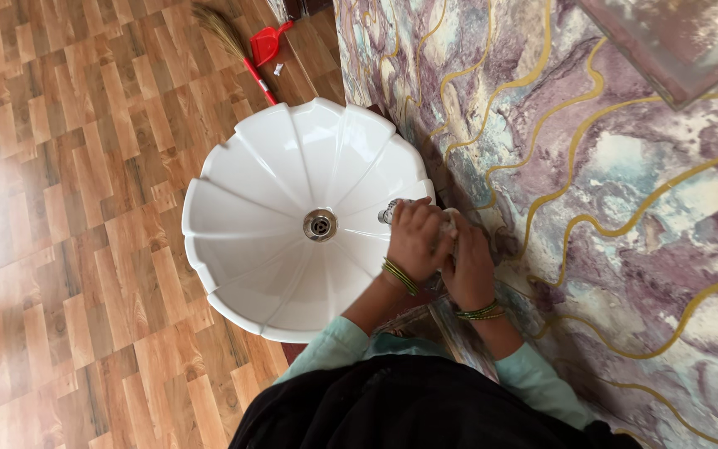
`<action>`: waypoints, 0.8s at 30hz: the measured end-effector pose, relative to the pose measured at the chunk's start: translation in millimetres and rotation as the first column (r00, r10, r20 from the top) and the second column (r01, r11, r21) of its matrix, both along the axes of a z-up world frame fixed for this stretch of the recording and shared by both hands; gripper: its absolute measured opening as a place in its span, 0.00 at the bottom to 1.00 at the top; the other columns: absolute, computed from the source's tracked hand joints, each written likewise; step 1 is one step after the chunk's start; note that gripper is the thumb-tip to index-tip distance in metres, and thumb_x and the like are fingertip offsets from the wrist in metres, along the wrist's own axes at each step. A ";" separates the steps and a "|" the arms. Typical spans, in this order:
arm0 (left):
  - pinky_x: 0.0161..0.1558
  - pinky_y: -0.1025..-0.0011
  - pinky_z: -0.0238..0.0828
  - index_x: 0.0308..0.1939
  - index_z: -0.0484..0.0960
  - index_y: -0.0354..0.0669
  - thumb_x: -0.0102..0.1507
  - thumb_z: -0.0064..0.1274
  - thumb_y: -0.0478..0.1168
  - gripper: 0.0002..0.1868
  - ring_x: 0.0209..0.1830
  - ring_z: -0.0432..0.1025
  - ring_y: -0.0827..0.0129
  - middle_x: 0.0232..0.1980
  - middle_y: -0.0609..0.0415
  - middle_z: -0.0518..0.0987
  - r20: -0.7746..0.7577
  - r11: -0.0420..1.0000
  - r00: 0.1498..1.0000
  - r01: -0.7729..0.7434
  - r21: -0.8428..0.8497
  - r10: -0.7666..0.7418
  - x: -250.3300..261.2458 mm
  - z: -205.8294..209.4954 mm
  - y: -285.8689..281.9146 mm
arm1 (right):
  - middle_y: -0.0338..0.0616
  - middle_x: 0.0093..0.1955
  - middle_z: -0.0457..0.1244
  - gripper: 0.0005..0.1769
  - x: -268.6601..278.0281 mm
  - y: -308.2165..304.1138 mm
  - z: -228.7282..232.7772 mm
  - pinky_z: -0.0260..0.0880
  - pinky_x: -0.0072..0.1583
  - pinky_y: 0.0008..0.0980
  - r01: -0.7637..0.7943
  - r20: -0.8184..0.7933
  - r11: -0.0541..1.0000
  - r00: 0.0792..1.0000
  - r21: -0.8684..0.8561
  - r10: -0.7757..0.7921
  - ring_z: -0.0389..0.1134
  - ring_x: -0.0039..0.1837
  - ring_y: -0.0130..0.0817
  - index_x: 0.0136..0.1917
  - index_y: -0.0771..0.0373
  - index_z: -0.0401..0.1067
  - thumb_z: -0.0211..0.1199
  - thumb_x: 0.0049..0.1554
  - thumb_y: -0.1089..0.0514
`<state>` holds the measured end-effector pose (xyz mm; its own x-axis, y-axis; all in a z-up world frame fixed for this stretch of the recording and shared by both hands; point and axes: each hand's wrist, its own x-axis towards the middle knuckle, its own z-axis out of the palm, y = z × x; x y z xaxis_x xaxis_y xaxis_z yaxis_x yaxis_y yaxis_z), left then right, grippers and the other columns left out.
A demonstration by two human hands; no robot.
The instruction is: The person wipes the faucet and basin of a white pedestal sink using a cloth. They scrub the interior and exterior surfaces of the sink repeatedly while another person sweeps the floor nearby.
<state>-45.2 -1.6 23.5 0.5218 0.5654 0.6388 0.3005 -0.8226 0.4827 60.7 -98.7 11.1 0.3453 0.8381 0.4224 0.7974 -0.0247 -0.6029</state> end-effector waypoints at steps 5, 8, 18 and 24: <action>0.53 0.51 0.68 0.40 0.80 0.39 0.68 0.47 0.42 0.11 0.43 0.73 0.48 0.41 0.46 0.79 0.079 0.966 0.993 0.099 -0.240 -0.083 -9.2 -7.6 34.9 | 0.57 0.55 0.62 0.39 -9.9 19.1 46.0 0.68 0.56 0.53 0.021 0.274 0.982 0.961 -0.190 0.033 0.66 0.56 0.57 0.74 0.63 0.61 0.61 0.48 0.61; 0.45 0.54 0.69 0.36 0.80 0.37 0.70 0.41 0.42 0.16 0.38 0.73 0.46 0.35 0.43 0.79 0.121 0.931 0.992 0.079 -0.356 -0.038 -7.5 -25.0 50.0 | 0.56 0.51 0.64 0.33 -14.0 36.5 50.4 0.69 0.49 0.54 0.131 0.450 0.923 0.892 -0.362 0.050 0.67 0.53 0.56 0.70 0.65 0.64 0.60 0.52 0.59; 0.41 0.51 0.68 0.38 0.80 0.33 0.72 0.35 0.43 0.20 0.37 0.73 0.40 0.34 0.36 0.79 0.185 0.869 0.978 0.007 -0.495 0.098 -15.0 -94.7 85.1 | 0.50 0.47 0.65 0.19 -35.0 101.2 24.9 0.68 0.48 0.56 0.133 0.659 0.877 0.713 -0.461 0.239 0.70 0.48 0.49 0.61 0.61 0.70 0.58 0.56 0.58; 0.60 0.47 0.63 0.42 0.79 0.37 0.74 0.30 0.46 0.22 0.49 0.73 0.47 0.43 0.43 0.80 -0.012 0.893 0.991 -0.124 -0.433 0.132 -22.9 -60.5 52.3 | 0.49 0.50 0.64 0.26 -10.5 60.2 44.4 0.68 0.52 0.50 -0.187 0.493 0.973 0.839 -0.136 0.230 0.69 0.52 0.48 0.60 0.61 0.69 0.67 0.47 0.64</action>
